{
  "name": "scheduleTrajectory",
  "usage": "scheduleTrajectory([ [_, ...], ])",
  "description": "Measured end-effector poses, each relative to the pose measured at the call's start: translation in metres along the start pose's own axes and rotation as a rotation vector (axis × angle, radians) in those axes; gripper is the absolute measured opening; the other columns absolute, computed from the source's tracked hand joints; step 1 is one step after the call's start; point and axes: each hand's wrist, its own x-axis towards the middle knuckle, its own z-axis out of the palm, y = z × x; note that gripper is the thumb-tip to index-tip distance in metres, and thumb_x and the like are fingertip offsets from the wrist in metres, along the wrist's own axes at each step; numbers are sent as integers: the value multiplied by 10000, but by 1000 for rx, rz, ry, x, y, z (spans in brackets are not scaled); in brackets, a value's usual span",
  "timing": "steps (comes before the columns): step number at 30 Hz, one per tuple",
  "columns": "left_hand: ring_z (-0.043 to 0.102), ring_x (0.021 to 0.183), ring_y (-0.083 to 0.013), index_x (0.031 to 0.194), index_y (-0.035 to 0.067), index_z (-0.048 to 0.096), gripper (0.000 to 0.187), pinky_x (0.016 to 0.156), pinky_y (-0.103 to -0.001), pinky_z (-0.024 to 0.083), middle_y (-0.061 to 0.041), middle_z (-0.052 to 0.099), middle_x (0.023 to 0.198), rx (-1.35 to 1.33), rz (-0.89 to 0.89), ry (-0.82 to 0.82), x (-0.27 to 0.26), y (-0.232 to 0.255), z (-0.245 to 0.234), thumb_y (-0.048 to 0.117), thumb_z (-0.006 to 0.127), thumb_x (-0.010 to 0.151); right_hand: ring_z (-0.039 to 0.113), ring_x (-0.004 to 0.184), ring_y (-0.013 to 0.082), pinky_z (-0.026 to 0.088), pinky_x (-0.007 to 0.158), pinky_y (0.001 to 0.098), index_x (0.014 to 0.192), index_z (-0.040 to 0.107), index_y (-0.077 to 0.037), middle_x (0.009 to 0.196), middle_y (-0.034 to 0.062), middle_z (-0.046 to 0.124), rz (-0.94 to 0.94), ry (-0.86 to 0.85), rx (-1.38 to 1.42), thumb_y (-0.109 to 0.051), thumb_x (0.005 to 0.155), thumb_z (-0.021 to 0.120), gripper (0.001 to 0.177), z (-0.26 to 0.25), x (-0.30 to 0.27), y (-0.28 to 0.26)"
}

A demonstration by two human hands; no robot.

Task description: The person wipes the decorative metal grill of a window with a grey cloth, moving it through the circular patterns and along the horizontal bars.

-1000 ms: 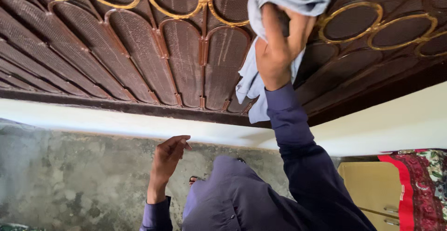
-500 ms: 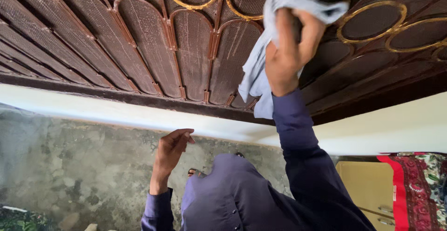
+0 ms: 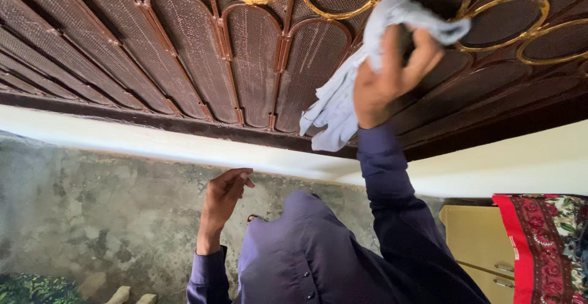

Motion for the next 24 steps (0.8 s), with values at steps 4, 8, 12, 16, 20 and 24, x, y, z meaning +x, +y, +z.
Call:
scheduleTrajectory([
  [4,554,592,-48,1131,44,775,234,534,-236,488,-26,777,796,35,-4,7,2,2,1,157,617,1001,505,1260,363,431,1091,528,1279,727,-47,1334,154,525,29,-206,55,39,841,727,447,-7,-41,-2],
  [8,536,595,-58,1133,37,778,239,536,-241,475,-30,775,796,30,-24,7,3,1,1,155,615,1004,521,1266,365,470,1077,489,1260,734,-81,1332,154,531,60,-345,182,66,802,730,480,-13,-74,-3],
  [12,561,629,-45,1151,42,765,240,574,-228,498,-19,774,814,23,14,-16,1,-2,-2,161,613,1009,548,1225,355,473,1049,484,1239,743,-65,1307,154,553,29,-342,175,81,783,692,482,-21,-71,-2],
  [16,553,626,-50,1152,40,764,244,574,-235,493,-18,772,812,22,-18,-22,4,-8,-1,163,614,1005,551,1225,342,468,1067,504,1224,677,-29,1296,157,531,119,-68,135,44,829,650,402,-31,-37,2],
  [20,548,626,-47,1151,32,757,244,580,-231,489,-11,768,811,-5,-16,-48,7,-13,4,167,614,1006,557,1302,344,460,1104,485,1329,713,-61,1394,160,557,208,-118,71,24,968,707,370,-26,-21,-4],
  [24,531,613,-46,1146,28,762,244,576,-228,482,-12,767,806,-23,-56,-40,6,-17,10,175,619,1014,484,1317,389,412,1116,518,1293,725,-62,1388,170,492,82,-237,66,30,867,715,437,-15,-51,-7],
])
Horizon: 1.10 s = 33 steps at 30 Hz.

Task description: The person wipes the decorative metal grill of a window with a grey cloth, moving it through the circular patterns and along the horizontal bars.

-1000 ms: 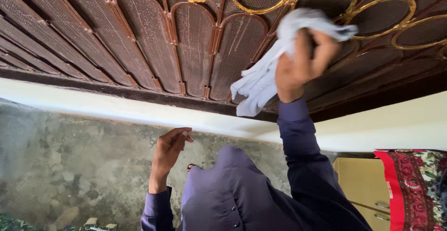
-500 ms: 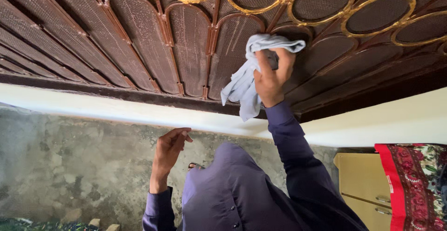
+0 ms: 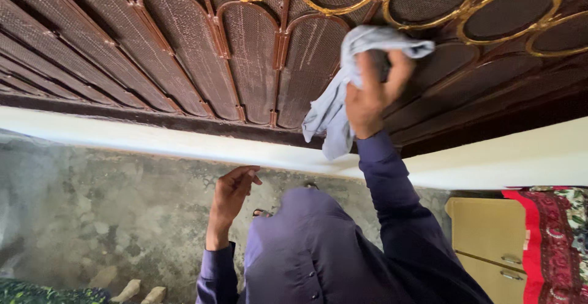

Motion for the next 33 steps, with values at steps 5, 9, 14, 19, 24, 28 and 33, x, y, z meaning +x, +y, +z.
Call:
scheduleTrajectory([
  [5,511,584,-49,1159,38,774,253,521,-243,441,-15,779,817,45,4,78,-6,4,-1,178,626,1008,467,1329,377,414,1125,505,1333,739,-117,1432,145,451,24,-156,61,90,815,745,557,11,-49,4],
  [9,513,593,-48,1182,37,765,259,537,-234,453,-19,777,818,45,2,118,-12,14,5,177,622,1018,504,1300,372,439,1084,523,1351,713,-137,1413,145,477,21,-295,147,96,777,748,620,8,-78,12],
  [14,547,611,-44,1162,31,765,258,550,-235,482,-14,776,835,104,-29,142,-7,19,22,178,608,1018,569,1236,370,492,1009,505,1372,660,-186,1369,138,542,-26,-392,234,102,802,747,645,23,-123,29],
  [19,560,624,-45,1165,20,749,249,572,-231,494,-21,773,832,36,-25,115,2,14,39,171,611,1024,594,1193,359,519,970,492,1395,626,-223,1285,153,592,-48,-446,285,126,799,710,696,35,-171,38],
  [24,553,630,-44,1163,21,754,248,578,-226,493,-17,773,829,22,-9,119,5,11,49,165,611,1022,612,1124,334,524,902,481,1323,657,-198,1226,116,628,-28,-559,266,46,841,750,548,46,-199,40],
  [28,554,624,-47,1165,31,756,244,566,-232,486,-20,773,827,26,-32,132,4,9,54,160,612,1016,597,1050,337,497,866,495,1261,663,-191,1152,91,610,-47,-610,207,-75,877,782,418,52,-219,36],
  [33,555,616,-53,1181,44,756,253,556,-238,491,-16,773,818,50,-5,152,-3,11,61,176,611,1021,582,1048,360,486,875,506,1284,669,-146,1163,133,597,-101,-654,227,-7,823,738,487,57,-253,44],
])
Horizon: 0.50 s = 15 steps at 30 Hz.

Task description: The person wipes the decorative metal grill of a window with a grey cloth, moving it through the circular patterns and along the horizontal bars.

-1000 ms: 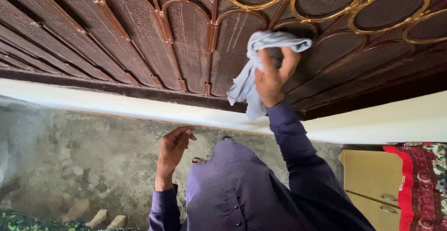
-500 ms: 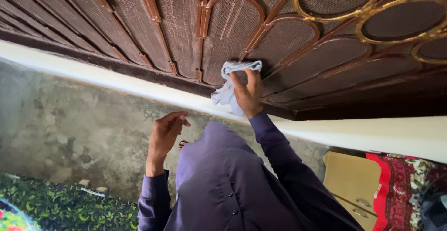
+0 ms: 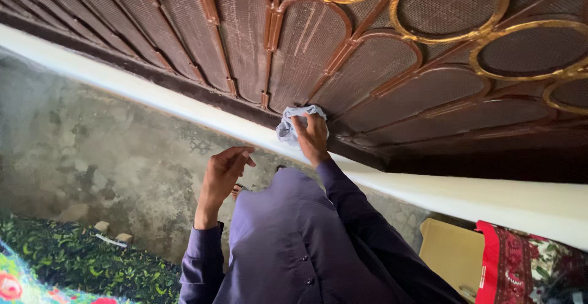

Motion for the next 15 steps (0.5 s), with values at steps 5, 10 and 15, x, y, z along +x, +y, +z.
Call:
scheduleTrajectory([
  [5,560,616,-54,1181,46,757,256,558,-238,493,-16,777,824,15,-18,35,-7,2,4,182,617,1016,581,1072,375,484,885,512,1304,663,-151,1154,142,591,24,-38,4,39,779,714,561,17,-16,8],
  [10,572,637,-58,1190,50,756,264,565,-238,484,-25,781,827,25,-45,20,-12,1,12,179,610,1013,576,1076,376,480,902,522,1313,665,-153,1154,146,585,37,-116,-7,53,778,715,576,24,-23,14],
  [15,630,677,-59,1204,61,747,278,580,-246,494,-26,786,838,56,-69,-11,-18,3,21,190,605,1003,579,1099,370,481,911,490,1309,654,-131,1186,143,589,45,-111,68,58,815,689,530,32,-34,15],
])
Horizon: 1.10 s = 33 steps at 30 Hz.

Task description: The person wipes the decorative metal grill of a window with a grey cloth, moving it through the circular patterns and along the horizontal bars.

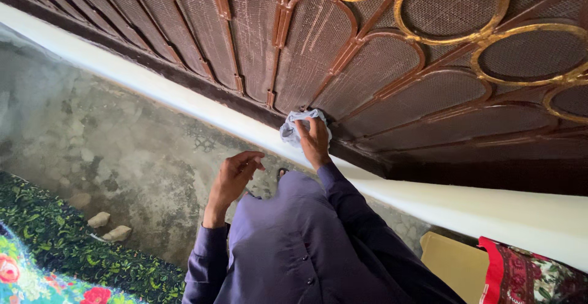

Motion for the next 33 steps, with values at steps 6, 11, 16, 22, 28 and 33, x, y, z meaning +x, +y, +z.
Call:
scheduleTrajectory([
  [6,683,744,-64,1199,57,743,275,618,-257,520,-33,791,861,16,16,17,-1,-5,-2,197,603,1008,583,1094,355,469,930,481,1223,653,-84,1181,132,611,181,-112,147,-69,951,742,286,23,-14,-5],
  [11,746,863,-119,1209,52,731,287,683,-281,568,-66,800,934,22,-14,-9,1,-21,0,174,590,990,651,1093,349,519,931,430,1163,714,-109,1157,150,676,171,-28,120,0,748,635,437,13,-6,-10],
  [16,711,1095,-226,1297,75,688,380,903,-380,583,-128,740,1232,113,16,-12,8,-19,10,239,681,955,688,771,254,593,687,419,1255,639,-52,912,84,707,847,-194,1002,-145,973,611,299,-7,9,-8],
  [22,440,1389,-321,1500,-18,376,823,1094,-474,414,-246,452,1507,-51,387,105,24,14,22,237,807,846,647,1026,156,522,950,324,1243,664,11,1127,61,706,727,-41,1440,-189,985,665,326,-21,29,-4],
  [28,676,1133,-309,1304,-19,630,496,958,-401,514,-200,709,1189,137,123,-71,33,16,19,279,781,937,624,1109,122,493,984,300,1276,640,-19,1212,22,668,690,-4,1272,-235,983,650,364,-44,53,-14],
  [33,676,1018,-169,1159,4,681,323,911,-313,531,-85,733,1103,-418,129,-88,25,-25,19,298,653,1029,639,1029,149,512,922,316,1219,699,-4,1126,53,706,704,-53,1321,-251,1006,670,328,-48,74,-13],
])
